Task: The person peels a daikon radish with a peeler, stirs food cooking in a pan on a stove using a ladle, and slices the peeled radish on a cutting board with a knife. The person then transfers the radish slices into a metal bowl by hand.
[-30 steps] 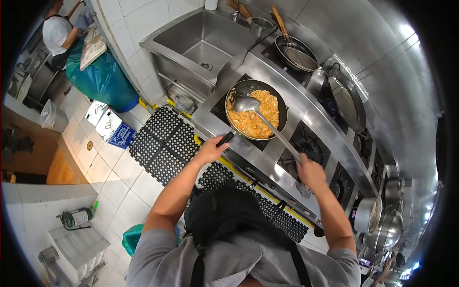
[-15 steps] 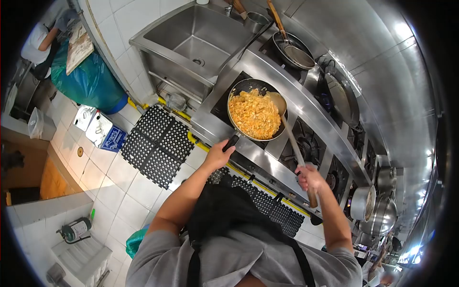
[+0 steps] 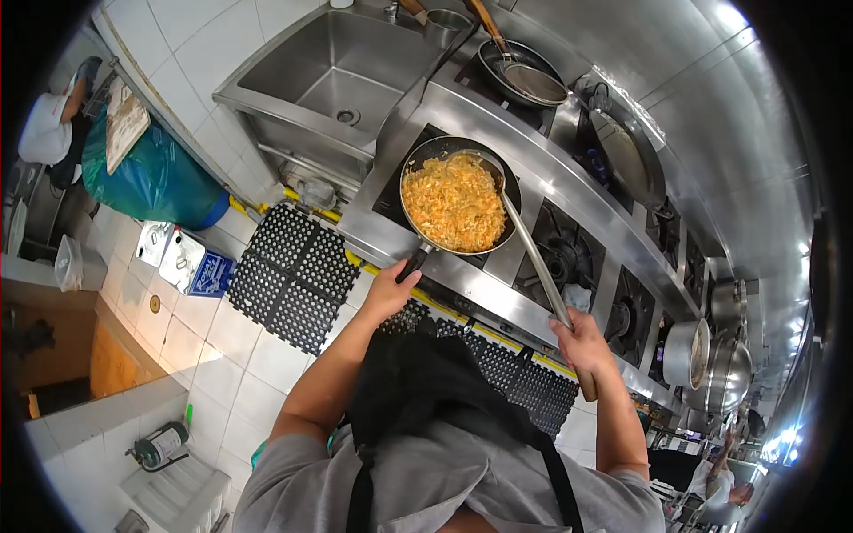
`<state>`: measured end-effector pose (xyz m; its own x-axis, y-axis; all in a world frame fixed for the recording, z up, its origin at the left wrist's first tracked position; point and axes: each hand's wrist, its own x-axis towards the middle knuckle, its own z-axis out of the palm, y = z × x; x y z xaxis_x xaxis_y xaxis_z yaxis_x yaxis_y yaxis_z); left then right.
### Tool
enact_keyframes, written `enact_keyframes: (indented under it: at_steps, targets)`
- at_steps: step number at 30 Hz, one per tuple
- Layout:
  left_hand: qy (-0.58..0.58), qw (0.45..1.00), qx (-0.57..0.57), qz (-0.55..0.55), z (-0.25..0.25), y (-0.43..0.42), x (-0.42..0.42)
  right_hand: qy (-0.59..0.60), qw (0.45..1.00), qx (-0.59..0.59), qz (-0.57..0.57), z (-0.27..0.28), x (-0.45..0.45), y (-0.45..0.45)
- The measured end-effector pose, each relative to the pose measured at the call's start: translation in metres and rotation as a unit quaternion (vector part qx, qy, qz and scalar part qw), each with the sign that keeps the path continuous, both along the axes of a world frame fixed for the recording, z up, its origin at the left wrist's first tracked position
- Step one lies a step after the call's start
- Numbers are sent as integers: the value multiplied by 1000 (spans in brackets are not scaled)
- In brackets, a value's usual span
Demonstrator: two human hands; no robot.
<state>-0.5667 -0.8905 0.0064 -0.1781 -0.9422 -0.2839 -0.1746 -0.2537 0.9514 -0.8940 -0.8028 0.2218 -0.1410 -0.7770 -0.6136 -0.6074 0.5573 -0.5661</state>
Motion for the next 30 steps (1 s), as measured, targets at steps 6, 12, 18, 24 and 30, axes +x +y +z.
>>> enact_keyframes:
  at_steps: [6,12,18,24,30]
  targets:
    - [-25,1000,-4,13,-14,2,-3,228,947,-124,188,-59,4,16]
    - [-13,992,122,-17,7,1,-1,185,966,-92,157,-29,9,-6]
    - [-15,999,32,1,-16,1,-3,223,949,-98,200,-5,-9,25]
    - [-17,995,95,-9,10,5,-3,212,943,-129,220,-48,-15,15]
    - [-3,1000,12,25,-3,7,-10,259,938,-109,206,16,-18,31]
